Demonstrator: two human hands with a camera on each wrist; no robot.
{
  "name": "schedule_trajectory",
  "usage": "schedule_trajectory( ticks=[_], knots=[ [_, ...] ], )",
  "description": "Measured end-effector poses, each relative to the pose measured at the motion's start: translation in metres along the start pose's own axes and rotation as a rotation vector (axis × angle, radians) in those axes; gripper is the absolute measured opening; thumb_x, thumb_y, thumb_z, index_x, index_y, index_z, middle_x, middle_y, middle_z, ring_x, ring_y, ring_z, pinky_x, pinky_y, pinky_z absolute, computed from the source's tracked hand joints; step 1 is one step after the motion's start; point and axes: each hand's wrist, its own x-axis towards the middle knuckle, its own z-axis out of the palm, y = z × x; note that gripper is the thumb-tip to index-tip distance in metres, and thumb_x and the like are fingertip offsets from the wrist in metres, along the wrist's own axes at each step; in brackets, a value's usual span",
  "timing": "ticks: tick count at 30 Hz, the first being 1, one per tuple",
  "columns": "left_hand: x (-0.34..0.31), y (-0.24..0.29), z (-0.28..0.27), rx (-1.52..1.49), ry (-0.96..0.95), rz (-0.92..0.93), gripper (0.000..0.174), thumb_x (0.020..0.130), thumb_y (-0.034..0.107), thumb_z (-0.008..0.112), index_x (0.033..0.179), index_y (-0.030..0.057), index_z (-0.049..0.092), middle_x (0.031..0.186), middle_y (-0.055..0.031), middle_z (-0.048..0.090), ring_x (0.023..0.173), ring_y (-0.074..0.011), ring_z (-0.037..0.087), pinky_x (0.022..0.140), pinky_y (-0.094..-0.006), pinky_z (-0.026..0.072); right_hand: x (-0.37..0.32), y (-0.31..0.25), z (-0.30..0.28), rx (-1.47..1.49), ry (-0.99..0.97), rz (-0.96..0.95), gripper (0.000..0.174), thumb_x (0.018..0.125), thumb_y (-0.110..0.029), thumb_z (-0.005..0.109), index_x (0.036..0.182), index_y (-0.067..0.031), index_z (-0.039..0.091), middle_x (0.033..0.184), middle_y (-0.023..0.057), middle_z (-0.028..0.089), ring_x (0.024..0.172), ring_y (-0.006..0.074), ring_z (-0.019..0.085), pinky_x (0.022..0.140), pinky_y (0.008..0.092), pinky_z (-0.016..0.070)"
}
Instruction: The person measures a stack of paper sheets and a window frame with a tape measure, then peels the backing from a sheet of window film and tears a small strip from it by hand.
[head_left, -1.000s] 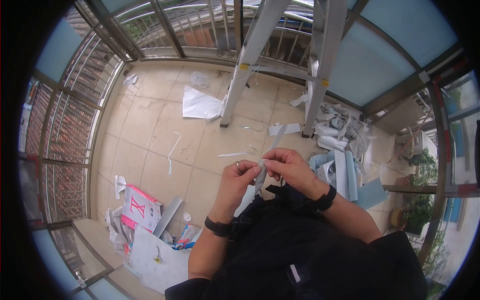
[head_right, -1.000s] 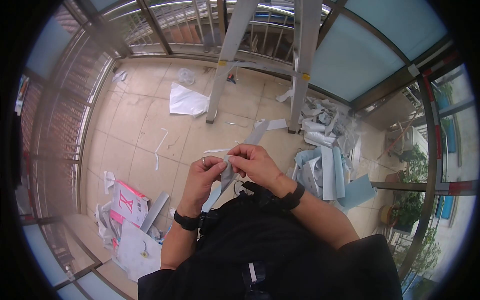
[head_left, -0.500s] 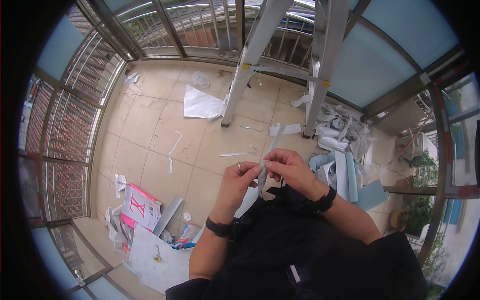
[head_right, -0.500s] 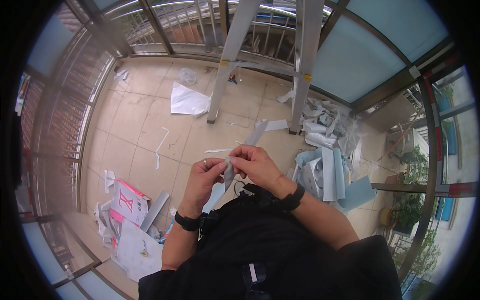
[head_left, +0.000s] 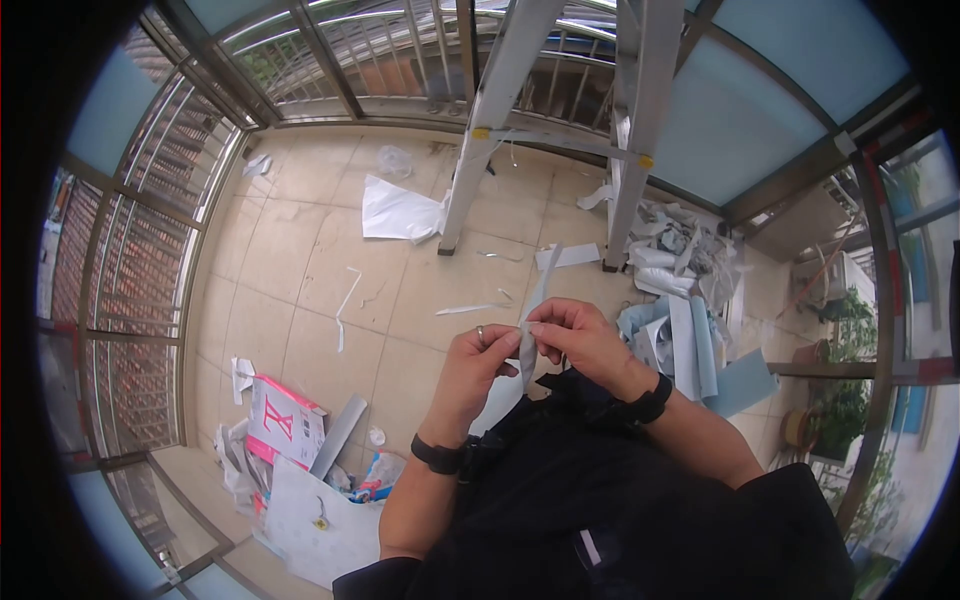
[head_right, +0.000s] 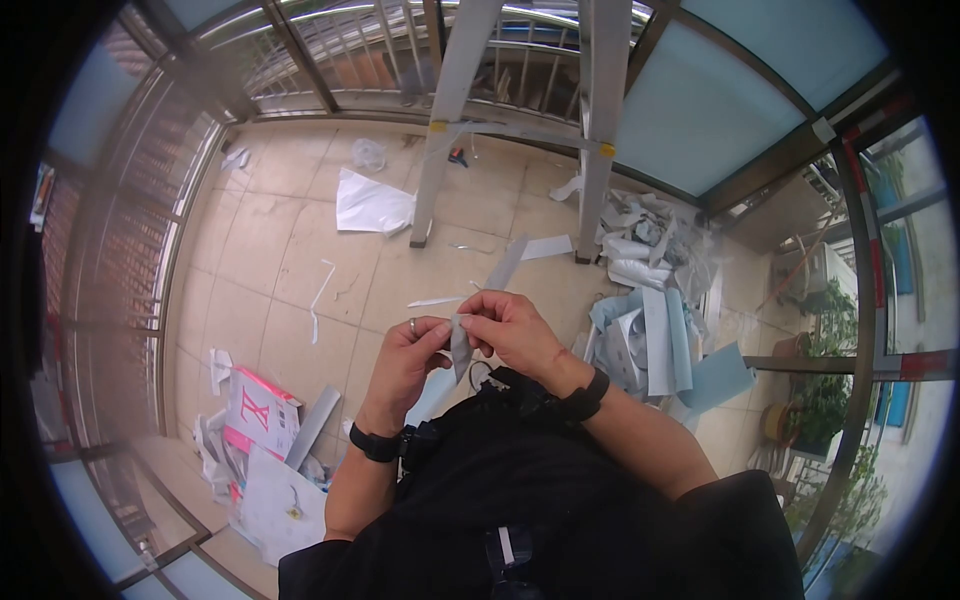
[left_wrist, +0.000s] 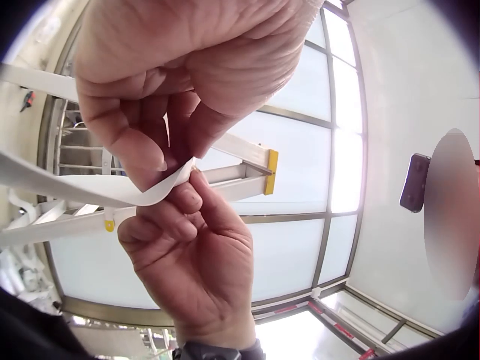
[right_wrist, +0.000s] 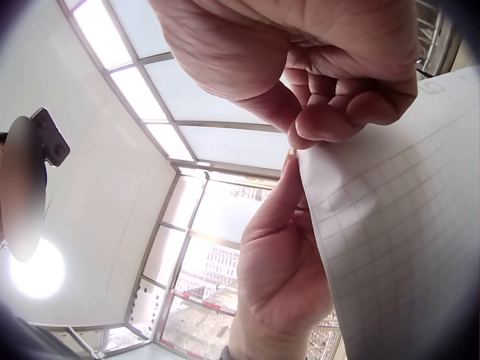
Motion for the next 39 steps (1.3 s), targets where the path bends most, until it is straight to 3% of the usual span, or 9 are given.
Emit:
schedule_trajectory(
  ticks=[12,31,39],
  knots=[
    [0.042,0.001,0.023,0.048,-0.143,-0.111,0.017,0.097,0.019,0.06,0.1,0.0038,0.067,0.09,-0.0006,0.068,0.083,-0.0074,0.062,0.068,-0.0229,0.05,-0.007,-0.001,-0.038,0.067,0.129,-0.025,0.015,0.092,-0.012,0.062,0.1,0.0006,0.062,0.073,0.0005,0.059,0.062,0.0059,0.053,0.054,0.0203,0.0429],
    [0.167,0.029,0.164,0.323,-0.404,-0.182,0.018,0.095,0.015,0.061,0.102,-0.0002,0.067,0.091,-0.0041,0.068,0.082,-0.0103,0.063,0.071,-0.0248,0.0509,-0.032,-0.042,-0.174,0.287,0.398,-0.169,0.013,0.092,-0.011,0.061,0.099,-0.0002,0.063,0.073,0.0,0.059,0.061,0.0058,0.052,0.054,0.0212,0.0421],
    [0.224,0.043,0.205,0.41,-0.629,-0.201,0.016,0.094,0.013,0.061,0.101,-0.0004,0.066,0.09,-0.006,0.068,0.083,-0.014,0.065,0.074,-0.0272,0.0523,-0.035,-0.064,-0.19,0.245,0.736,-0.285,0.023,0.092,-0.008,0.058,0.114,-0.0018,0.053,0.074,0.001,0.058,0.065,0.0082,0.056,0.059,0.0231,0.0452]
  ],
)
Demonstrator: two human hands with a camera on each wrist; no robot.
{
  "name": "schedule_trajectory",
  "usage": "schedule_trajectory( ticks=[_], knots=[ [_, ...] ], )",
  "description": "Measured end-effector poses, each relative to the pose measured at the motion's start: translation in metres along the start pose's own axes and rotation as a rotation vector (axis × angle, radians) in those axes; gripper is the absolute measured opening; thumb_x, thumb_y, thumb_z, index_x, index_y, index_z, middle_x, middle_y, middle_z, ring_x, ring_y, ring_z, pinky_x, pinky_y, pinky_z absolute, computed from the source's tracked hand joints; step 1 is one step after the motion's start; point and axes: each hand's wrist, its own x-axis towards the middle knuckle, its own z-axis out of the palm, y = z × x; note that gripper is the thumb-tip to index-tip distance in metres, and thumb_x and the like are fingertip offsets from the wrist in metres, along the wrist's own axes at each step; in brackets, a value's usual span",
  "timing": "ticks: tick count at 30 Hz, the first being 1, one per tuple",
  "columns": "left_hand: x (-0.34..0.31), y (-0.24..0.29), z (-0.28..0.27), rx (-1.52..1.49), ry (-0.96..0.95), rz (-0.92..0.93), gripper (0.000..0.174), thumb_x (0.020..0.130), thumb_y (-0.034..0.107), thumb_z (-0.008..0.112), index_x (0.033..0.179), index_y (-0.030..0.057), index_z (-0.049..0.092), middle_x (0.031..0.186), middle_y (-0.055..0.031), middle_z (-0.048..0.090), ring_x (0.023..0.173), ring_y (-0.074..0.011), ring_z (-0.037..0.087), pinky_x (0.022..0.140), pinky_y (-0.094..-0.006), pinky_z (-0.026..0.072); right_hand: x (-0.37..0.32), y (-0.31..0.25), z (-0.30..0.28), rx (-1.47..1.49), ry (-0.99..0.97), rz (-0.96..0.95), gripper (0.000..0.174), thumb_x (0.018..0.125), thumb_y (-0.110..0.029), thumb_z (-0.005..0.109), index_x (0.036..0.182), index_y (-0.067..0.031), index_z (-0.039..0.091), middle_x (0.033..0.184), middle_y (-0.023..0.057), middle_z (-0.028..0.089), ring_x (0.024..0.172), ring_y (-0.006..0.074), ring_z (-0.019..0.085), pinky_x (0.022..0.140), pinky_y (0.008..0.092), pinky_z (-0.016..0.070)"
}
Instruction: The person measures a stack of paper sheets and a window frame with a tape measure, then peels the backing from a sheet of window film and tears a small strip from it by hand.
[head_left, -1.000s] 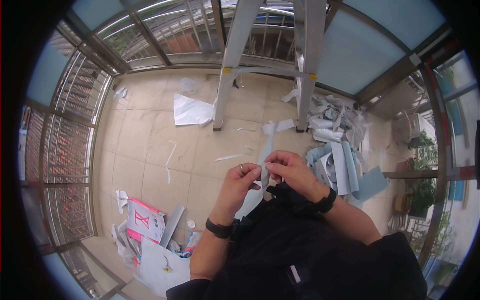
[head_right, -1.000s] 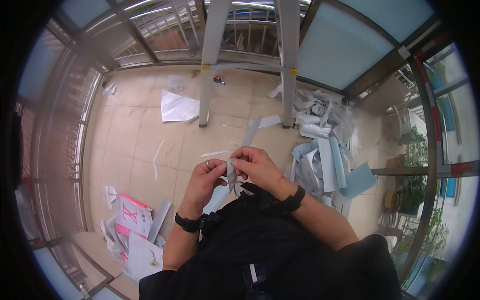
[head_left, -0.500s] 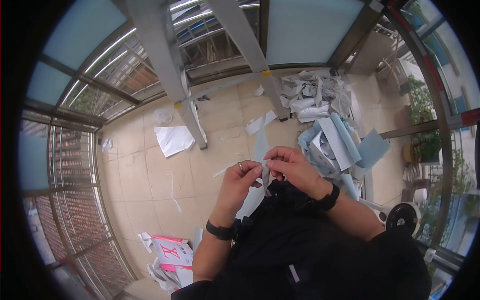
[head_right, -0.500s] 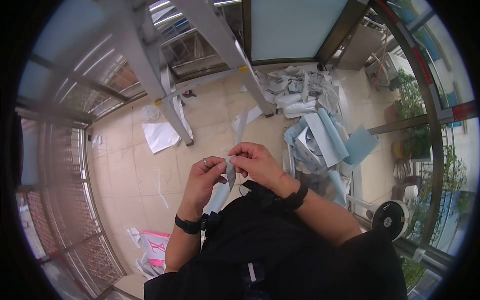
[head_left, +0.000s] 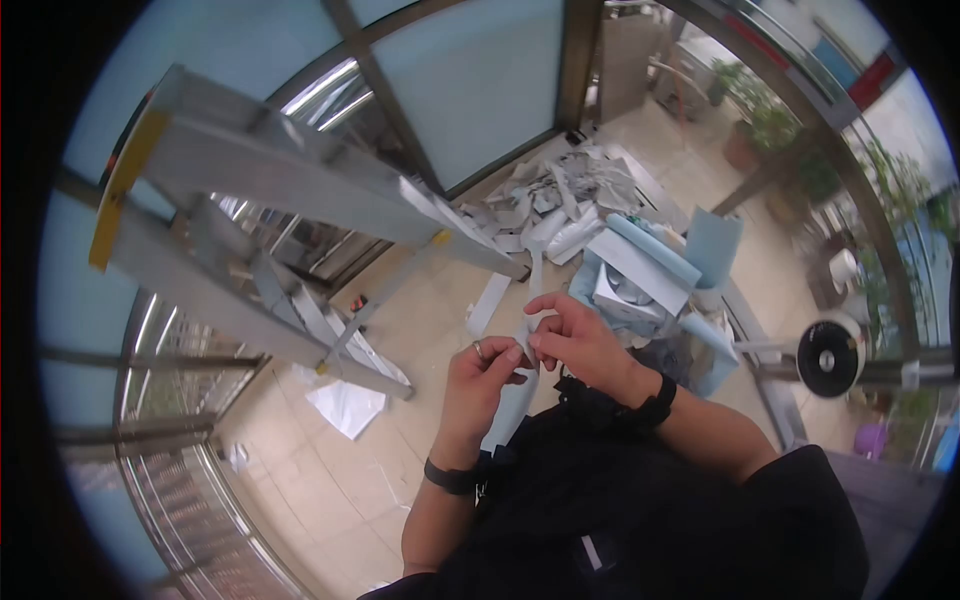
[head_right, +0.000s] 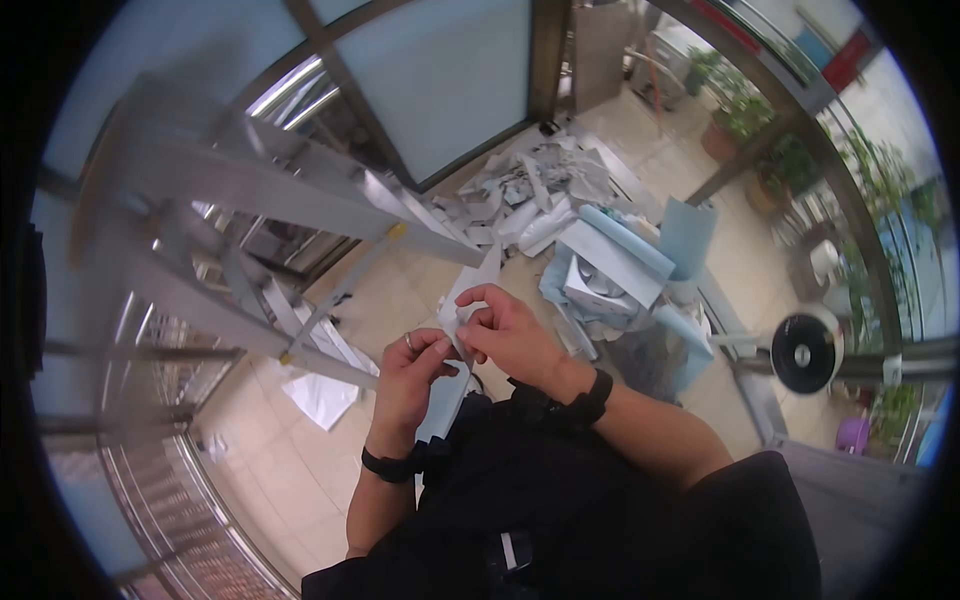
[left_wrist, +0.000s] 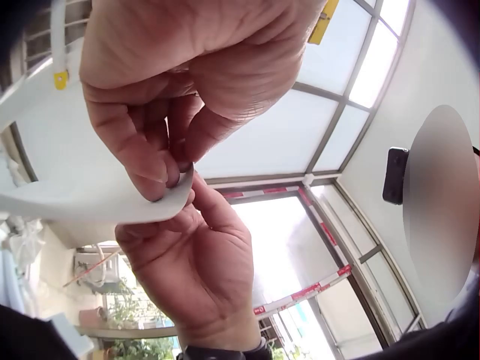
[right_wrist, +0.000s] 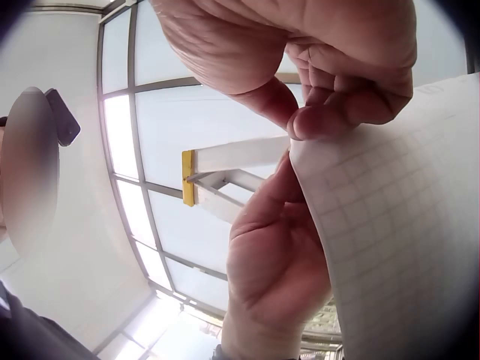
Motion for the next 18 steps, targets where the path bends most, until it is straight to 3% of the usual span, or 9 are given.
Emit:
schedule_trajectory(
  ticks=[5,10,18],
  knots=[
    [0.027,0.018,-0.014,0.068,-0.186,-0.006,0.015,0.094,0.012,0.061,0.1,-0.0008,0.066,0.09,-0.006,0.069,0.082,-0.0139,0.065,0.076,-0.0278,0.0531,-0.004,0.004,0.015,0.149,0.143,-0.085,0.027,0.088,-0.007,0.06,0.113,0.0012,0.051,0.073,0.0036,0.06,0.063,0.0101,0.057,0.058,0.0244,0.0463],
    [0.04,0.026,-0.023,0.115,-0.349,-0.036,0.016,0.094,0.012,0.061,0.101,-0.001,0.066,0.09,-0.0057,0.069,0.081,-0.0133,0.065,0.076,-0.0275,0.0533,-0.012,0.013,0.032,0.221,0.384,-0.169,0.02,0.088,-0.006,0.062,0.104,0.0005,0.053,0.074,0.0036,0.06,0.062,0.0105,0.058,0.058,0.0241,0.0468],
    [0.044,0.031,0.0,0.122,-0.433,-0.076,0.018,0.096,0.016,0.059,0.103,0.0,0.066,0.089,-0.006,0.069,0.08,-0.0126,0.066,0.075,-0.0263,0.0535,-0.03,0.012,0.017,0.226,0.427,-0.204,0.009,0.088,-0.006,0.062,0.094,-0.0002,0.058,0.076,0.0034,0.061,0.063,0.0095,0.059,0.058,0.0235,0.0487]
  ],
)
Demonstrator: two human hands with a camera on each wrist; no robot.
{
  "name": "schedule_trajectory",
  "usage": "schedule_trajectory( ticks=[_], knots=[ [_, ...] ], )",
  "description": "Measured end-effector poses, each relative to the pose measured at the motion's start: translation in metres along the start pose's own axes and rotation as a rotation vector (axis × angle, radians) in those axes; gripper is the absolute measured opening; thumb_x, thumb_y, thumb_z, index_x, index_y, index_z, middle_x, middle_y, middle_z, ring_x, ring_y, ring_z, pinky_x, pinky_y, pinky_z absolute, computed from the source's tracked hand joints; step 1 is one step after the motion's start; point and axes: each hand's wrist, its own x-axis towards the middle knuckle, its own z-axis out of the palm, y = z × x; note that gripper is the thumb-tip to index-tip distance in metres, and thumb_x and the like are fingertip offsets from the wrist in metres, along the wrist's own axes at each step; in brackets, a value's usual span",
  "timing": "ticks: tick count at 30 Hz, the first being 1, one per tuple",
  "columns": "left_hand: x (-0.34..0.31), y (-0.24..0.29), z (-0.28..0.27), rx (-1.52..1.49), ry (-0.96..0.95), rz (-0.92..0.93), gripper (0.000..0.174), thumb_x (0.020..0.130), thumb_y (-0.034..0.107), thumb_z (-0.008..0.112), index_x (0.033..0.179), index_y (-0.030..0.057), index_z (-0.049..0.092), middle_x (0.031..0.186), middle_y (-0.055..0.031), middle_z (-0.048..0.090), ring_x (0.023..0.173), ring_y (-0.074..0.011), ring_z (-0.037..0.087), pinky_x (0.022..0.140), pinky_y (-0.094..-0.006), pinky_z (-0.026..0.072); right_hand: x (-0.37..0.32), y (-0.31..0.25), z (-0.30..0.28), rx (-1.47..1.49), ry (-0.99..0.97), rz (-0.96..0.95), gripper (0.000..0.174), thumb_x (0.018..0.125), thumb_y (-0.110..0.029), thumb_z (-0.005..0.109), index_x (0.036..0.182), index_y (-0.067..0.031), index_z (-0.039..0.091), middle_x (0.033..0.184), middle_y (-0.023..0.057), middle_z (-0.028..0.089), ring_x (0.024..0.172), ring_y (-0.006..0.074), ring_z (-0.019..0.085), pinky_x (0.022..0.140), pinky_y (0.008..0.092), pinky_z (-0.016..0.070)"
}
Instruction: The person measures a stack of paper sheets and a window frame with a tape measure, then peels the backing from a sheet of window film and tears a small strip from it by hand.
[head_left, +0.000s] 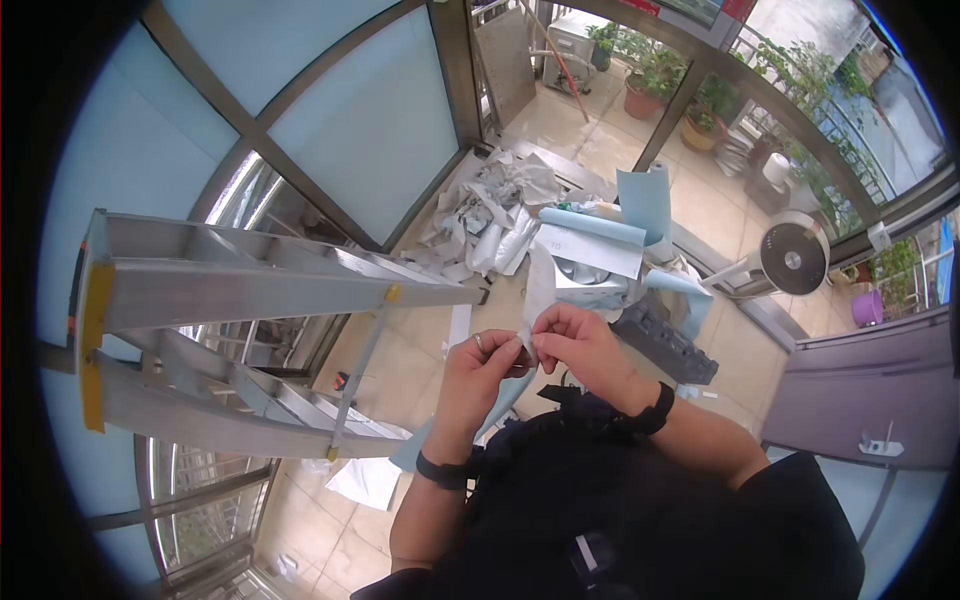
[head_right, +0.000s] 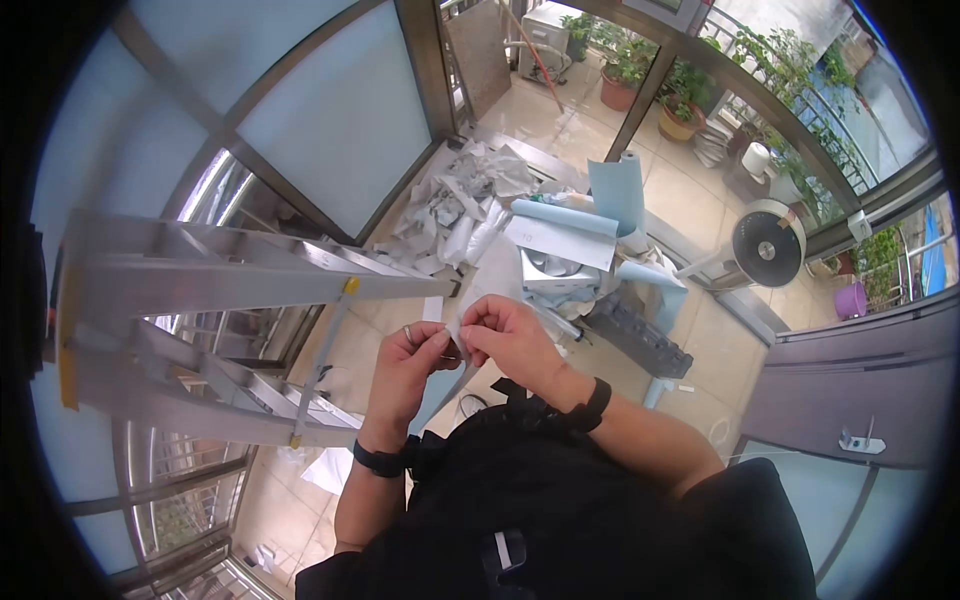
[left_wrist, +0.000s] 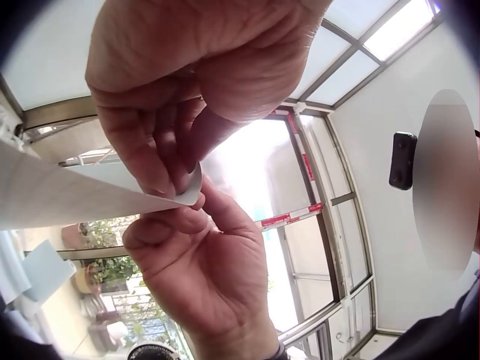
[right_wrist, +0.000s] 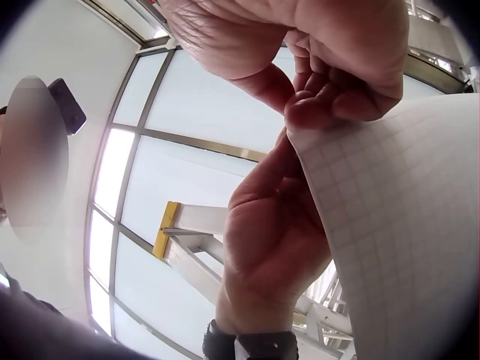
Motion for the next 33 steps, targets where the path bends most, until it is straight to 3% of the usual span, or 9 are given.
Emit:
schedule_trajectory(
  ticks=[11,16,24,33],
  knots=[
    [0.021,-0.003,0.064,0.021,0.066,0.031,0.02,0.097,0.016,0.058,0.103,-0.0009,0.066,0.092,-0.0078,0.07,0.085,-0.0162,0.068,0.077,-0.0285,0.054,0.001,-0.036,-0.064,0.011,-0.108,0.07,0.009,0.089,-0.007,0.062,0.094,0.0,0.06,0.075,0.0048,0.063,0.063,0.0101,0.06,0.059,0.0235,0.05],
    [0.026,-0.013,0.088,0.081,0.143,-0.012,0.019,0.096,0.016,0.06,0.101,-0.0011,0.067,0.09,-0.0085,0.071,0.086,-0.0176,0.069,0.076,-0.0289,0.054,0.001,-0.042,-0.093,-0.188,-0.16,0.157,0.014,0.091,-0.011,0.06,0.093,0.003,0.062,0.074,0.0059,0.065,0.063,0.0119,0.063,0.059,0.0252,0.0506],
    [0.045,-0.033,0.09,0.054,0.21,-0.093,0.02,0.097,0.017,0.059,0.099,-0.0006,0.067,0.091,-0.0089,0.071,0.086,-0.0177,0.068,0.075,-0.0285,0.0536,0.022,-0.039,-0.108,-0.264,-0.222,0.234,0.018,0.09,-0.013,0.06,0.091,0.0043,0.063,0.073,0.0069,0.065,0.062,0.0123,0.063,0.059,0.026,0.0507],
    [0.068,-0.038,0.089,-0.037,0.208,-0.095,0.02,0.097,0.018,0.059,0.1,0.0005,0.067,0.091,-0.0072,0.07,0.083,-0.015,0.067,0.073,-0.0261,0.0534,0.038,-0.041,-0.111,-0.395,-0.133,0.176,0.019,0.089,-0.013,0.061,0.089,0.0054,0.064,0.07,0.0073,0.065,0.06,0.0119,0.062,0.057,0.026,0.0501]
  ],
)
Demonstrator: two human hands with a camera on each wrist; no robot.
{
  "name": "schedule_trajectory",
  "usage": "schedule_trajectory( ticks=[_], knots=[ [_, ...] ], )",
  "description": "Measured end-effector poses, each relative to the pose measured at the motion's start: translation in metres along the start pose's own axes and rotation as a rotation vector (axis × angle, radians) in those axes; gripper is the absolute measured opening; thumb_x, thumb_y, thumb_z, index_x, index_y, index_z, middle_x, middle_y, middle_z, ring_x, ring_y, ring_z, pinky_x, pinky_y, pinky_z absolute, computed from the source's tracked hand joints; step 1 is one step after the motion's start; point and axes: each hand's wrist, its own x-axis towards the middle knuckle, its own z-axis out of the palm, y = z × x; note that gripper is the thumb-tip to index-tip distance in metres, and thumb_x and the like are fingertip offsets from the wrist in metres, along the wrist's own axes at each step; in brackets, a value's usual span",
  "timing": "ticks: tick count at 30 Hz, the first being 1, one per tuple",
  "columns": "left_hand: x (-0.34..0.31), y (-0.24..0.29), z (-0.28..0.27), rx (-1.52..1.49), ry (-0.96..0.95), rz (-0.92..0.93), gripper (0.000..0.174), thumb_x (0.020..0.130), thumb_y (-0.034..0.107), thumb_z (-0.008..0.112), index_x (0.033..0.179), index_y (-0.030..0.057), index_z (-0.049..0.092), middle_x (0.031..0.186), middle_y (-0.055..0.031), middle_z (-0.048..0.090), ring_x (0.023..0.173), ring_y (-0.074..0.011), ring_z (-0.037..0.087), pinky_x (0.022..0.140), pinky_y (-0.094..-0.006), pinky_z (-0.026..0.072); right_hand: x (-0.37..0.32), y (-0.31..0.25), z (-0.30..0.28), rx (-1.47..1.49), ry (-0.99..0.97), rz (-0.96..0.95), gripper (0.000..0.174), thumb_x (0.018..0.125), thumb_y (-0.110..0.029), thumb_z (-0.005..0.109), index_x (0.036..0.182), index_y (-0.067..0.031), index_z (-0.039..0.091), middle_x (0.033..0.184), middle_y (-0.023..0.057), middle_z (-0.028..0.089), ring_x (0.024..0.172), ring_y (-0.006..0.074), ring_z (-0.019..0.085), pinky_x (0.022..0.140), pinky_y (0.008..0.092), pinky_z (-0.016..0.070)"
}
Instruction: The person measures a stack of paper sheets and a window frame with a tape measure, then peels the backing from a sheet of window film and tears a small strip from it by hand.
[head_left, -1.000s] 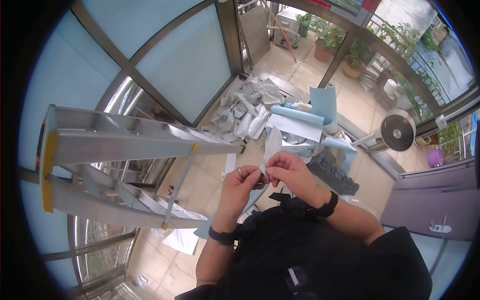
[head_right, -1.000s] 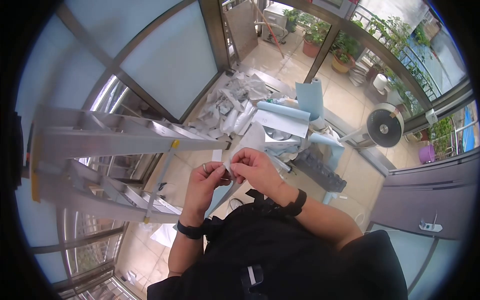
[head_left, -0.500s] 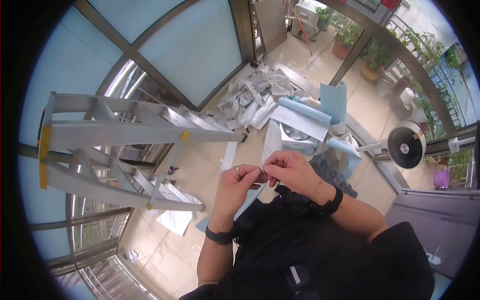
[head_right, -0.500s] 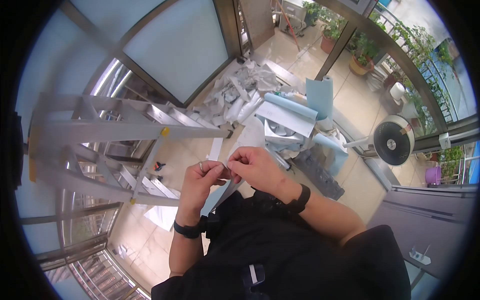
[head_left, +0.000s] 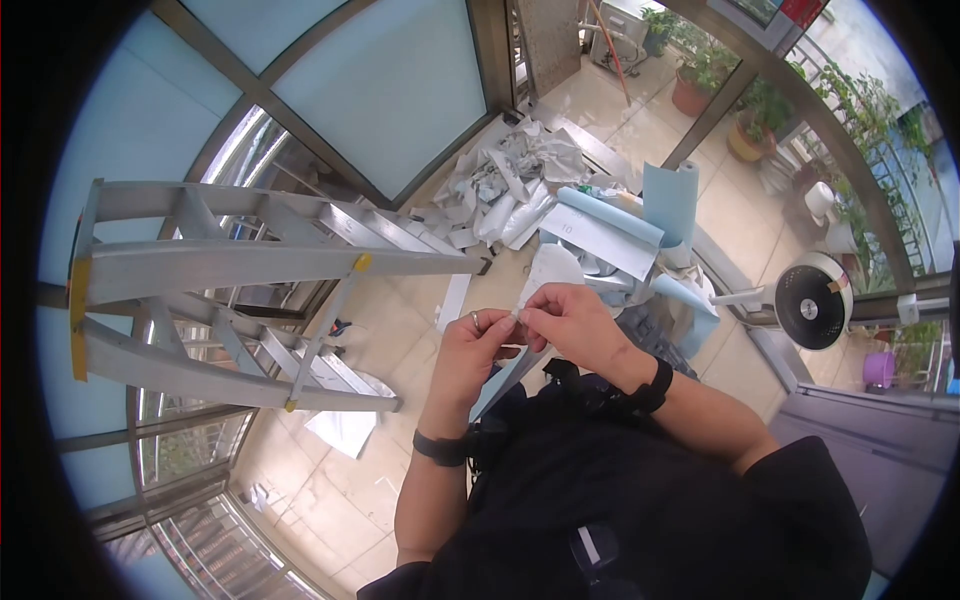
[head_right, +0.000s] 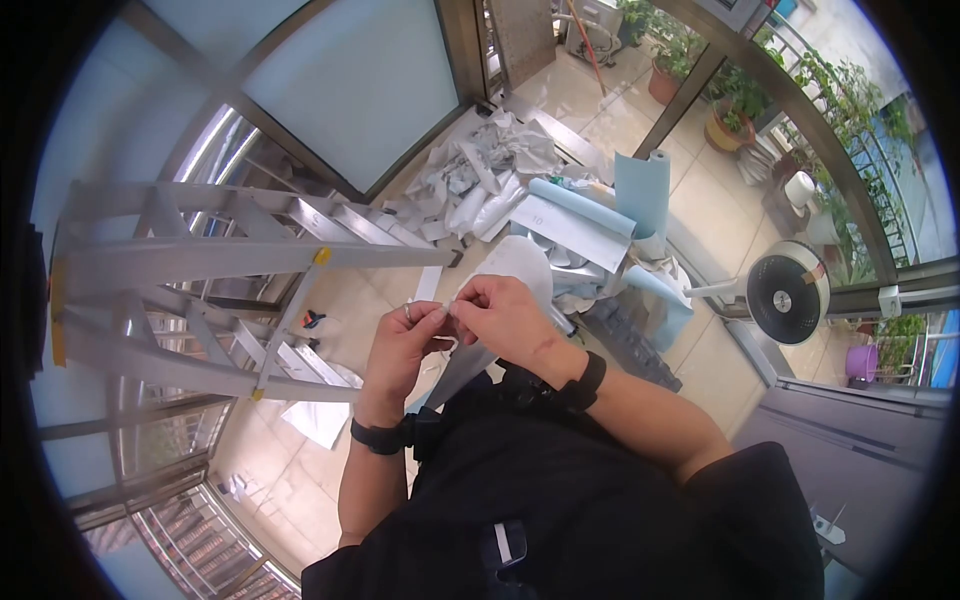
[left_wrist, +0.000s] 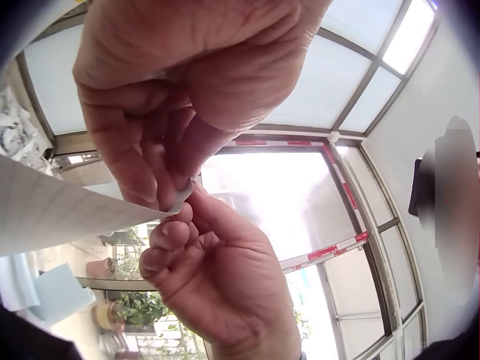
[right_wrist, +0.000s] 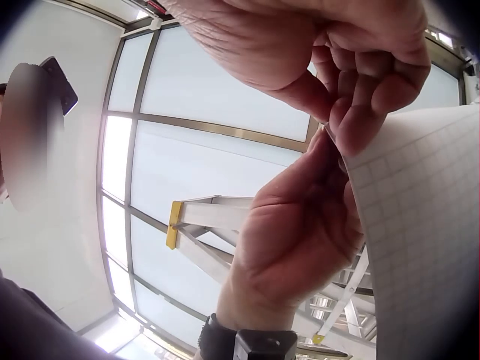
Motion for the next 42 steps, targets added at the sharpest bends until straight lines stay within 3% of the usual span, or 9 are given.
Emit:
schedule_trajectory(
  ticks=[6,8,12,17,29,33,35,42],
  knots=[
    [0.005,-0.002,0.005,-0.019,-0.015,-0.009,0.019,0.097,0.018,0.059,0.102,0.0009,0.066,0.09,-0.0063,0.07,0.082,-0.0139,0.067,0.072,-0.026,0.0534,0.0,0.003,-0.006,0.002,0.017,-0.019,0.017,0.089,-0.011,0.061,0.089,0.0051,0.064,0.07,0.0077,0.065,0.06,0.0116,0.062,0.057,0.0259,0.0502],
    [0.007,-0.002,0.008,-0.015,-0.021,-0.013,0.019,0.097,0.017,0.059,0.102,0.001,0.066,0.09,-0.0061,0.07,0.082,-0.0135,0.067,0.072,-0.0258,0.0534,-0.001,0.002,-0.01,-0.037,-0.003,-0.029,0.016,0.091,-0.011,0.06,0.092,0.0045,0.062,0.075,0.0073,0.067,0.067,0.0115,0.064,0.064,0.0251,0.0523],
    [0.011,-0.009,0.011,0.006,-0.02,0.013,0.019,0.097,0.017,0.058,0.102,0.001,0.066,0.09,-0.0055,0.069,0.081,-0.0124,0.066,0.071,-0.0254,0.0533,-0.003,0.006,-0.012,-0.04,0.008,-0.04,0.015,0.091,-0.01,0.06,0.092,0.0045,0.062,0.076,0.0075,0.067,0.067,0.0114,0.064,0.064,0.0249,0.0528],
    [0.015,-0.016,0.017,0.044,-0.017,0.032,0.019,0.098,0.016,0.057,0.102,0.0003,0.066,0.089,-0.005,0.069,0.079,-0.0114,0.065,0.071,-0.0252,0.0529,-0.006,0.007,-0.018,-0.187,0.038,-0.1,0.015,0.091,-0.01,0.06,0.091,0.0054,0.062,0.076,0.0078,0.067,0.068,0.0113,0.064,0.065,0.0252,0.0535],
    [0.016,-0.011,0.025,0.234,-0.038,0.087,0.019,0.098,0.013,0.055,0.102,-0.0023,0.066,0.088,-0.0058,0.07,0.078,-0.011,0.064,0.071,-0.0254,0.0515,-0.007,0.001,-0.031,-0.165,-0.02,0.005,0.019,0.092,-0.013,0.059,0.093,0.0058,0.064,0.077,0.0089,0.068,0.071,0.0133,0.068,0.064,0.0251,0.0533],
    [0.017,-0.014,0.022,0.204,-0.052,0.079,0.02,0.098,0.013,0.054,0.103,-0.003,0.066,0.089,-0.0062,0.07,0.079,-0.0118,0.064,0.071,-0.0262,0.0515,-0.006,0.002,-0.032,-0.163,-0.032,0.011,0.02,0.092,-0.013,0.059,0.093,0.006,0.064,0.076,0.0088,0.067,0.07,0.0129,0.067,0.064,0.025,0.0531],
    [0.017,-0.014,0.021,0.193,-0.058,0.074,0.02,0.098,0.013,0.054,0.103,-0.0031,0.066,0.089,-0.0065,0.07,0.079,-0.012,0.064,0.072,-0.0264,0.0515,-0.004,0.007,-0.031,-0.14,-0.019,-0.047,0.021,0.089,-0.013,0.059,0.089,0.008,0.065,0.073,0.0133,0.07,0.065,0.0167,0.069,0.061,0.0283,0.0541],
    [0.016,-0.015,0.02,0.173,-0.059,0.046,0.021,0.099,0.014,0.055,0.103,-0.0027,0.066,0.089,-0.0067,0.069,0.08,-0.0129,0.065,0.072,-0.0272,0.052,-0.003,0.005,-0.03,-0.15,-0.041,-0.006,0.022,0.089,-0.013,0.059,0.091,0.0079,0.065,0.074,0.0129,0.07,0.065,0.0161,0.069,0.062,0.0279,0.0541]
  ],
)
